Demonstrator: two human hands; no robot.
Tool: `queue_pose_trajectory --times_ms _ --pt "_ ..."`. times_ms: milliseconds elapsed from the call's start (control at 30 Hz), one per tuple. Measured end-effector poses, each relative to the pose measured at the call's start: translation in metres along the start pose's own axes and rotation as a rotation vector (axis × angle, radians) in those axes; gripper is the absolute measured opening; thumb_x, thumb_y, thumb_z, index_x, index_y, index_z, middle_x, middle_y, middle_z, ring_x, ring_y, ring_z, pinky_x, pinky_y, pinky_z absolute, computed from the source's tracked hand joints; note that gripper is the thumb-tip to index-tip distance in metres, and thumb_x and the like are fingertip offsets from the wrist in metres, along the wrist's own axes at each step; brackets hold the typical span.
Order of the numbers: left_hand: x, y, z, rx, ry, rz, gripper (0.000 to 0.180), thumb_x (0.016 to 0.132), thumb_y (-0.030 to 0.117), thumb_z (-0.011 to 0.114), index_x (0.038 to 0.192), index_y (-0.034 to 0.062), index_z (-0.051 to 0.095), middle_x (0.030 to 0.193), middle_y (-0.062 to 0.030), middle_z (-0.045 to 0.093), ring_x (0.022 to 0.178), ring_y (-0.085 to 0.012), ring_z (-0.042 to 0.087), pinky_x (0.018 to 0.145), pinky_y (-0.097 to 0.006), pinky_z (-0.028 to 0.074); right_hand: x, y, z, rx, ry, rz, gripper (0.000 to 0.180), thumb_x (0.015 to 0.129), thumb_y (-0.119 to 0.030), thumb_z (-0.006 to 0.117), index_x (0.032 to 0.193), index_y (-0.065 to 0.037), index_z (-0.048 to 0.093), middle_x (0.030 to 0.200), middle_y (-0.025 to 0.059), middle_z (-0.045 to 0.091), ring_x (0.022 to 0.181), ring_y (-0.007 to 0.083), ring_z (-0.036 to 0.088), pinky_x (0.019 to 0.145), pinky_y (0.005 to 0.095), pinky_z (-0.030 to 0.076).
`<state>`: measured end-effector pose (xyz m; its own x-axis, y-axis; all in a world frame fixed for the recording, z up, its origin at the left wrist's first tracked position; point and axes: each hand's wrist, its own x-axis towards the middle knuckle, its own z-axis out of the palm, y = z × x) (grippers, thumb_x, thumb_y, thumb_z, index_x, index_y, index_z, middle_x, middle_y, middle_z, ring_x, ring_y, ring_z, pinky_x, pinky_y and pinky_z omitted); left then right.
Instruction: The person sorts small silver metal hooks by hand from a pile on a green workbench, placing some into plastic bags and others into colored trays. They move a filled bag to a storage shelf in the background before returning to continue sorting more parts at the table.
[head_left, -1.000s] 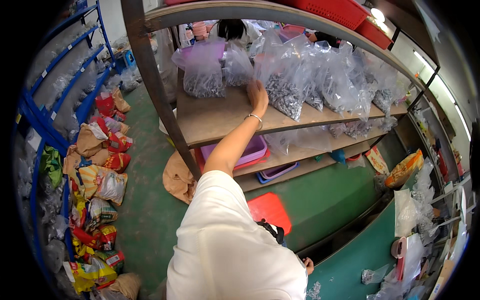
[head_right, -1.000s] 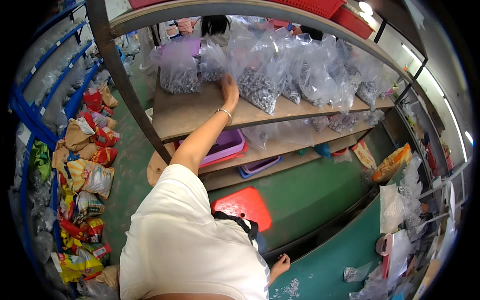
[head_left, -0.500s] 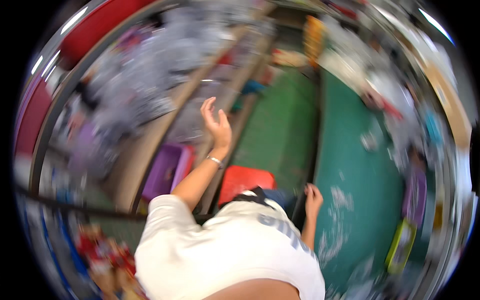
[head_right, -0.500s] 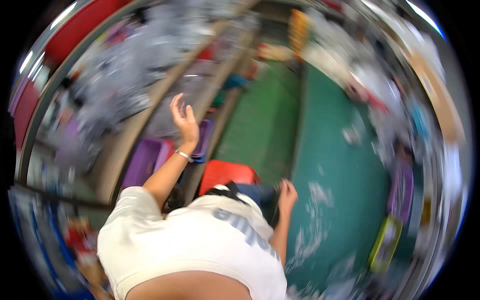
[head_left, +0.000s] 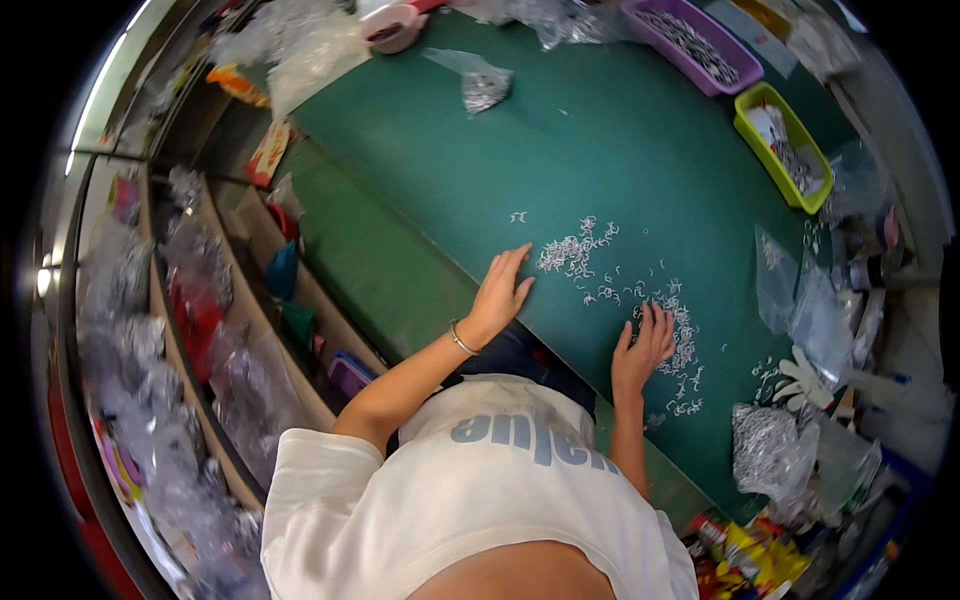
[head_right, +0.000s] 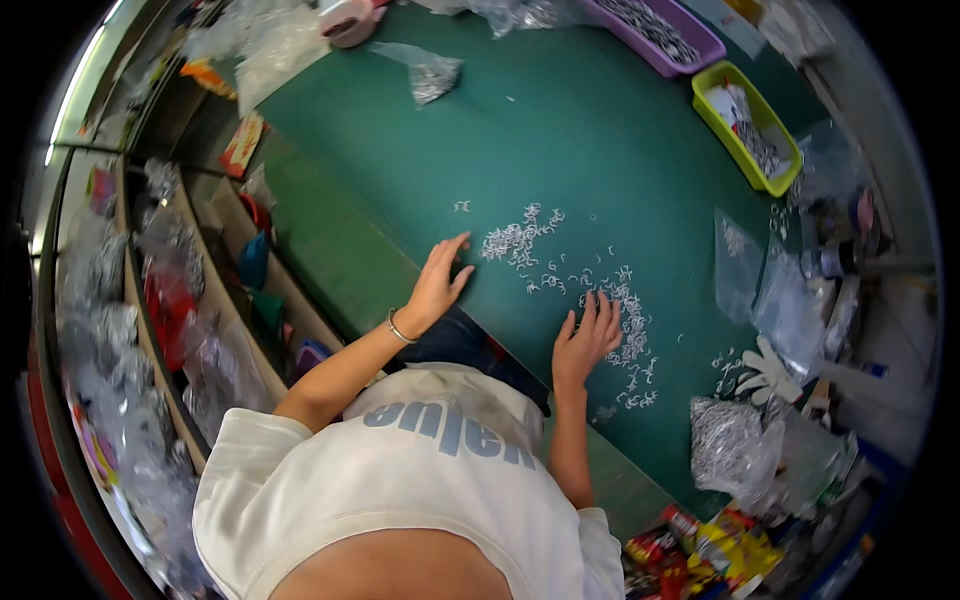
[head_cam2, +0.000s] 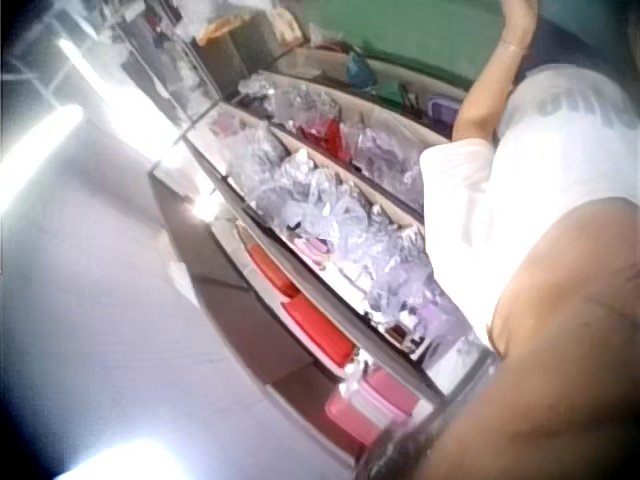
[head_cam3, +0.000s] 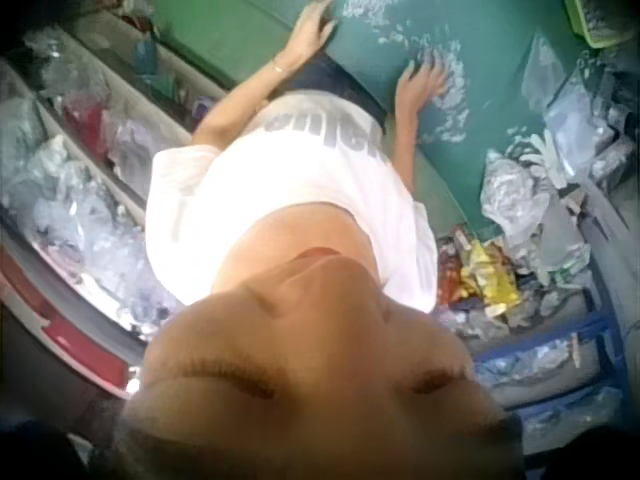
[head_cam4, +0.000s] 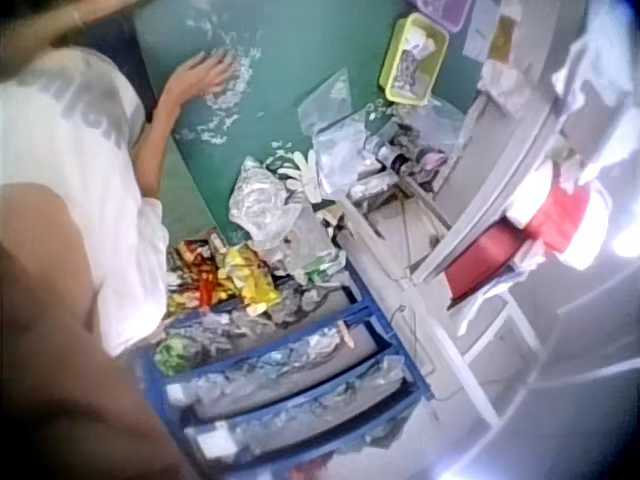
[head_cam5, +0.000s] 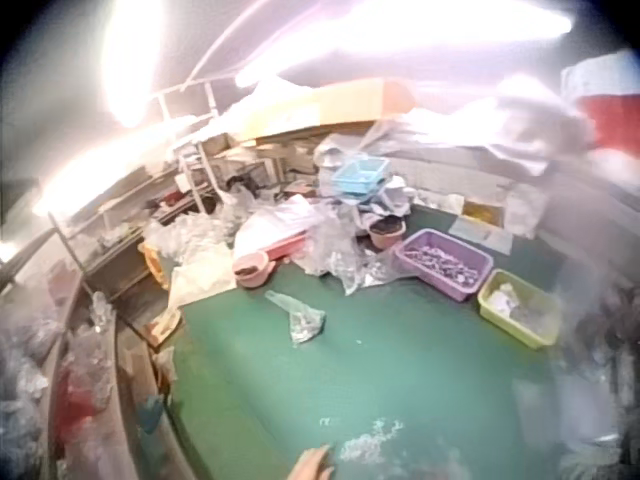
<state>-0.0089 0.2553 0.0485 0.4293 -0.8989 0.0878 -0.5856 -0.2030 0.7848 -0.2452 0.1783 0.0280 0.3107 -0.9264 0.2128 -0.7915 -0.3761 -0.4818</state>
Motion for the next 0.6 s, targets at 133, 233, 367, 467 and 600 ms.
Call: queue_pose_trajectory --times_ms 133,233,367,467,600 --pt "0.026 -0.005 0.017 0.22 -0.113 0.179 0.056 0.076 0.012 0.073 0.128 0.0094 0.052 0.122 -0.0133 0.049 0.104 -0.0325 0.046 0.091 -0.041 0.04 -0.003 0.001 0.007 -0.084 -0.015 0.042 0.037 0.09 -0.015 0.058 0.126 -0.007 0.055 0.138 0.0097 0.045 0.136 0.0346 0.031 0.105 0.0558 0.02" --pt "0.037 -0.025 0.027 0.289 -0.12 0.286 0.048 0.076 0.013 0.073 0.122 0.0106 0.058 0.12 -0.0123 0.05 0.103 -0.0311 0.047 0.087 -0.04 0.04 0.003 -0.019 0.007 -0.129 -0.059 0.009 0.04 0.089 -0.017 0.059 0.128 -0.009 0.054 0.141 0.0093 0.043 0.137 0.035 0.029 0.106 0.0589 0.017" --pt "0.053 -0.045 0.021 0.291 0.008 0.272 0.039 0.079 0.009 0.069 0.117 0.0102 0.061 0.118 -0.0111 0.052 0.103 -0.0303 0.048 0.087 -0.039 0.038 -0.001 -0.034 0.018 -0.205 -0.178 -0.025 0.047 0.088 -0.022 0.062 0.132 -0.01 0.051 0.147 0.0103 0.036 0.139 0.0369 0.025 0.106 0.0639 0.013" --pt "0.054 -0.035 0.014 0.219 0.041 0.331 0.037 0.079 0.006 0.068 0.116 0.0078 0.061 0.125 -0.0114 0.051 0.112 -0.0321 0.047 0.093 -0.041 0.035 -0.016 -0.04 0.022 -0.15 -0.203 -0.022 0.052 0.087 -0.023 0.063 0.135 -0.009 0.048 0.149 0.0107 0.033 0.14 0.0379 0.023 0.106 0.0647 0.012" --pt "0.024 -0.021 0.02 0.165 -0.235 0.506 0.038 0.082 0.005 0.065 0.12 0.0064 0.058 0.141 -0.0103 0.043 0.13 -0.0338 0.038 0.105 -0.05 0.027 -0.047 -0.027 0.005 -0.252 0.041 0.184 0.051 0.09 -0.024 0.059 0.136 -0.006 0.046 0.149 0.0146 0.031 0.14 0.0379 0.022 0.107 0.064 0.011"
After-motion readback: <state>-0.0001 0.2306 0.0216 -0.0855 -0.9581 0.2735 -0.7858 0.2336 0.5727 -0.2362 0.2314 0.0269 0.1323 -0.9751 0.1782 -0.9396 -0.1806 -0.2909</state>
